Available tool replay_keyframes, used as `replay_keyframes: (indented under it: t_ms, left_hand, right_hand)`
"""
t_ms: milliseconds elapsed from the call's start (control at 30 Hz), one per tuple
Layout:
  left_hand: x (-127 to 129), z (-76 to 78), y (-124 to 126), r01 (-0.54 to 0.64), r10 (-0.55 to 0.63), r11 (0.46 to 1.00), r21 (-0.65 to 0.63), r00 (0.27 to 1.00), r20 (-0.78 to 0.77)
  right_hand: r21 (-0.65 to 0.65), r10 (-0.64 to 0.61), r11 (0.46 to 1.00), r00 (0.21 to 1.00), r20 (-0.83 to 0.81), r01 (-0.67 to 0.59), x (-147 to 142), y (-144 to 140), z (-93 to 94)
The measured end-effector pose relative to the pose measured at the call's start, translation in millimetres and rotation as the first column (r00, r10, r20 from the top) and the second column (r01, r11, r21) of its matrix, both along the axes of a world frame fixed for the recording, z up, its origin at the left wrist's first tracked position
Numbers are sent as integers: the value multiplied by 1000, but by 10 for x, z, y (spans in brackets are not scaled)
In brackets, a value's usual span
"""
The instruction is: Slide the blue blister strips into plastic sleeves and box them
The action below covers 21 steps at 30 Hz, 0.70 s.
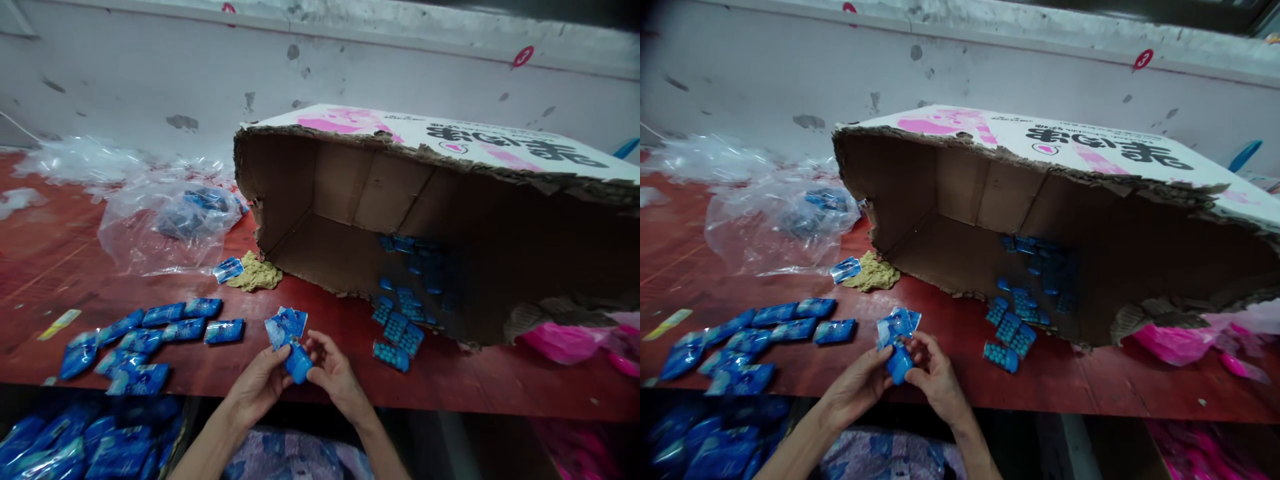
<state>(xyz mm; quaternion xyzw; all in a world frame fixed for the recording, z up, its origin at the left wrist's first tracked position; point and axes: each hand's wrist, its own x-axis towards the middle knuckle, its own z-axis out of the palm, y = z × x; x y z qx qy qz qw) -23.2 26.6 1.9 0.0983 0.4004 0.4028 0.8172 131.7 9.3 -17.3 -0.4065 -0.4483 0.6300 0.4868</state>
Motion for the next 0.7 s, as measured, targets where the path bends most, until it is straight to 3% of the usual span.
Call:
replay_keyframes:
  t_ms: [133, 233, 333, 467, 700]
  left_hand:
    - [-41, -4, -11, 137, -143, 989, 58, 982, 120]
    - [-44, -26, -25, 155, -169, 984, 89, 967, 192]
    - [-16, -49, -45, 164, -181, 982, 92, 959, 219]
    - [43, -81, -90, 112, -124, 991, 71, 975, 186]
    - [176, -97, -191, -83, 84, 996, -16, 991, 101]
  right_hand:
    - [-13, 91, 996, 996, -22, -92, 65, 9, 23]
    - [-60, 218, 972, 967, -131, -227, 86, 0, 132]
    - [-75, 252, 962, 957, -142, -264, 81, -9, 202]
    - [-22, 198, 980, 979, -53, -199, 65, -22, 171]
    - [49, 109, 992, 991, 78, -113, 35, -58, 63]
